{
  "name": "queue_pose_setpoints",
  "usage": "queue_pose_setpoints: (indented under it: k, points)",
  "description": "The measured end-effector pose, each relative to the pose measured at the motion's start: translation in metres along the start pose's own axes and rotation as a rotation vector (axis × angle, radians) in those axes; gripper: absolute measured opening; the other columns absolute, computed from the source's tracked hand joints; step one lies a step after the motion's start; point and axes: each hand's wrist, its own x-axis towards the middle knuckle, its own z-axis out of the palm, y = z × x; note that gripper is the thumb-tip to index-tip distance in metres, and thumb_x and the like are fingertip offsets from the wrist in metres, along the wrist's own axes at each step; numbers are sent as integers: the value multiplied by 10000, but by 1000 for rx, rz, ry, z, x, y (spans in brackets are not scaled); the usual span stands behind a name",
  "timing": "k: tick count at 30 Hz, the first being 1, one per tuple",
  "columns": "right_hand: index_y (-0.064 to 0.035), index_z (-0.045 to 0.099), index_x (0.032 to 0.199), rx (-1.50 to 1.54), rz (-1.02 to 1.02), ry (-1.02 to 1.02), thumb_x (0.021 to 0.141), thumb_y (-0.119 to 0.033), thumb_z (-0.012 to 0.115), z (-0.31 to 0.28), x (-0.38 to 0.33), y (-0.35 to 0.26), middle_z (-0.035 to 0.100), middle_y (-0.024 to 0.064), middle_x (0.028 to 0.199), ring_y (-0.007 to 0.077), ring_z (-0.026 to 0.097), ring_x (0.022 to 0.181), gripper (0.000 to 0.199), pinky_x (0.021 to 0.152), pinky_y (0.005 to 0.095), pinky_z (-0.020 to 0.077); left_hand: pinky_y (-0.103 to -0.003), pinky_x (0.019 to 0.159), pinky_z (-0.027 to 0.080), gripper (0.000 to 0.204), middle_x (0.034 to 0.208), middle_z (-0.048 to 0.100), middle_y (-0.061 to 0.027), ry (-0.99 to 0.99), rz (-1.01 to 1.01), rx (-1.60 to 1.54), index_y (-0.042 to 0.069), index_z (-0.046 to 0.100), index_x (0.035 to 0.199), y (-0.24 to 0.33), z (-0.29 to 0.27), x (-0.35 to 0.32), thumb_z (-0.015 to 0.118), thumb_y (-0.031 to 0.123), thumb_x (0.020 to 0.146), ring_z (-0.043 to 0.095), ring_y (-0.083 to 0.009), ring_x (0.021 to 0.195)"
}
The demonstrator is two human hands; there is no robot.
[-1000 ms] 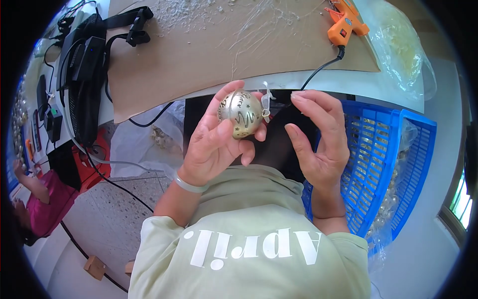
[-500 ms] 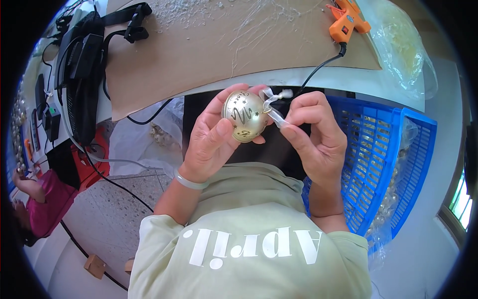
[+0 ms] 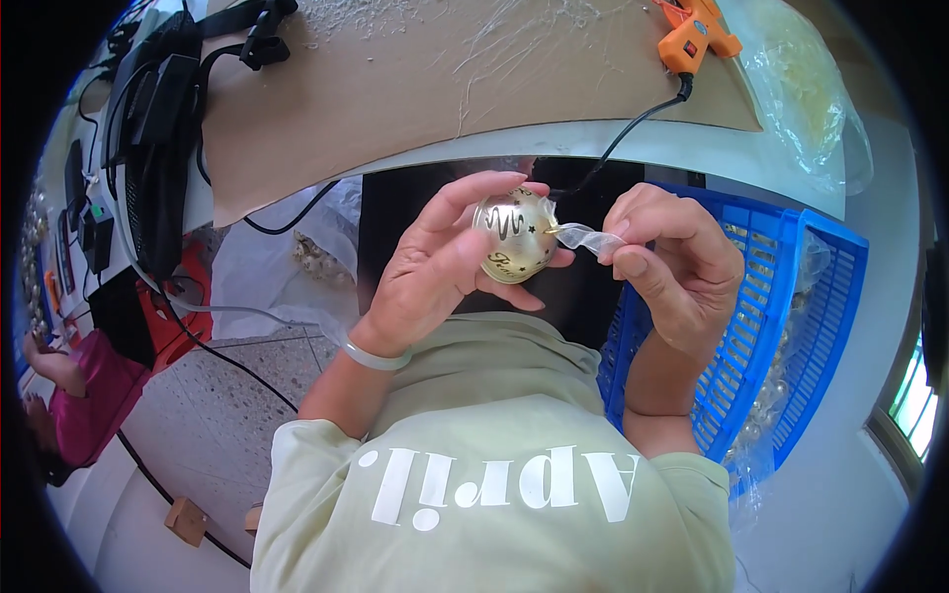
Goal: The person is using a hot glue gun to attach white ribbons and decorative bows onto gold spherical ornaments at a manual workstation.
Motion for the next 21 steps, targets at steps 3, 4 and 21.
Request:
queue_pose_setpoints:
  k: [3,4,21]
  points:
    - [10,614,949,-145,-46,-40,844,-60,689,-2,5,-7,634,108,821,197,543,751,147,681,299,420,-354,801,591,499,1317,480,-176,-131,63,206,44,421,1329,-2,-2,1,635,36,878,598,-298,1119]
    - [4,625,923,-174,-48,-20,792,-34,716,-1,5,-8,636,90,802,186,542,726,164,664,287,424,-354,801,591,499,1317,480,-176,-132,61,206,44,421,1329,-4,-4,2,635,36,878,598,-298,1119]
    - [16,637,921,-382,-69,-167,736,-2,749,-12,5,-24,632,112,824,194,550,732,217,662,289,415,-249,819,560,420,1184,481,-98,-146,286,828,23,564,1187,-3,-6,5,723,22,798,574,-161,1063]
